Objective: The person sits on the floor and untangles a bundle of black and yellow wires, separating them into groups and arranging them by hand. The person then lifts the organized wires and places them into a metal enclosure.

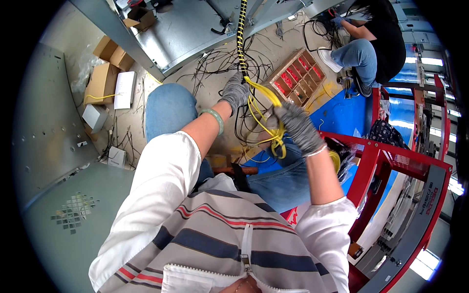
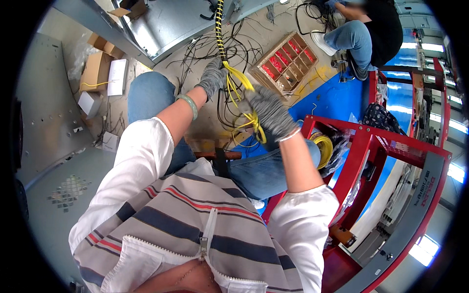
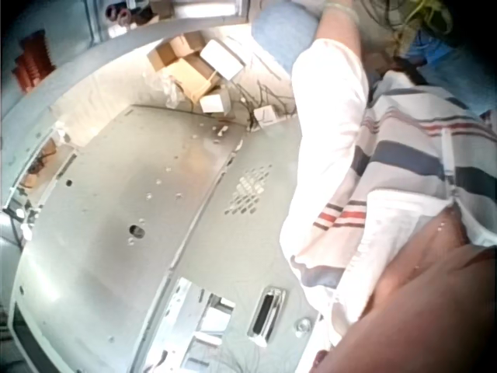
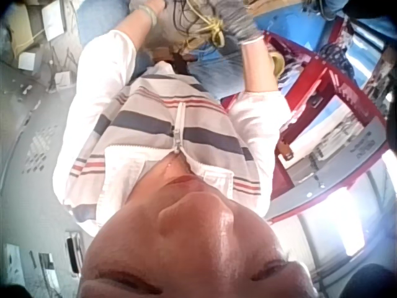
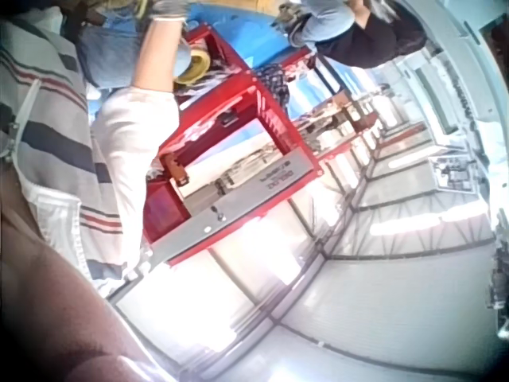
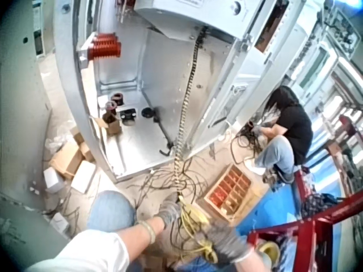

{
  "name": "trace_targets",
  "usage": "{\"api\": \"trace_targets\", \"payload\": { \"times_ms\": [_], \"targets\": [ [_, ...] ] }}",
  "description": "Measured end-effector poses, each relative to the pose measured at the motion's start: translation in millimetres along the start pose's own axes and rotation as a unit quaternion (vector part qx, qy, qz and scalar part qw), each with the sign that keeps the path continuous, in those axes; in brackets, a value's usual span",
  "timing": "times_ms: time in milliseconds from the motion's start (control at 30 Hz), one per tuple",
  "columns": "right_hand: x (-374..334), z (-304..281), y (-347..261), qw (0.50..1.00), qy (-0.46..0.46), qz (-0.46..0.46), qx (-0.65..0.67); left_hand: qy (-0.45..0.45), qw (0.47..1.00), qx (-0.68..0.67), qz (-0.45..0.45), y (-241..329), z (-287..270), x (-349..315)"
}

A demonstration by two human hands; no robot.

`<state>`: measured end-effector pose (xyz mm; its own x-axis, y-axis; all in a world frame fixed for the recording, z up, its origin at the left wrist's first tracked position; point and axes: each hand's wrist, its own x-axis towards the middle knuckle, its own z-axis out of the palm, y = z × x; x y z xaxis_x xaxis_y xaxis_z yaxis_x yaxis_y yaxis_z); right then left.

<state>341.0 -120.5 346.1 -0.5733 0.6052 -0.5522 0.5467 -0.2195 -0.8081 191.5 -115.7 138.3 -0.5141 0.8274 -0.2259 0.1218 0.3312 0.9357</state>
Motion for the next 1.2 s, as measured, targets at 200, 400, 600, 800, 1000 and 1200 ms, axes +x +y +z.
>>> {"api": "trace_targets", "payload": {
  "times_ms": [200,400,600,800,1000,1200],
  "targets": [
    [-15,-33,10,0.993,-0.05,0.03,-0.101,0.083,0.992,0.016,-0.092,-25,-46,22],
    [-41,-77,-45,0.959,0.021,-0.015,-0.283,0.109,0.993,0.039,-0.018,-71,-59,34],
    [-69,-118,-78,0.939,0.02,-0.079,-0.335,0.053,0.995,-0.056,-0.068,-69,-56,34],
    [-47,-157,-3,0.949,0.176,-0.029,-0.261,-0.092,0.927,-0.34,-0.128,-71,-61,16],
    [-58,-161,-36,0.942,0.234,-0.08,-0.225,-0.168,0.932,-0.298,-0.12,-7,-57,-23],
    [-58,-161,-49,0.931,0.248,-0.102,-0.249,-0.103,0.965,-0.237,-0.044,-62,-24,-6]
  ]
}}
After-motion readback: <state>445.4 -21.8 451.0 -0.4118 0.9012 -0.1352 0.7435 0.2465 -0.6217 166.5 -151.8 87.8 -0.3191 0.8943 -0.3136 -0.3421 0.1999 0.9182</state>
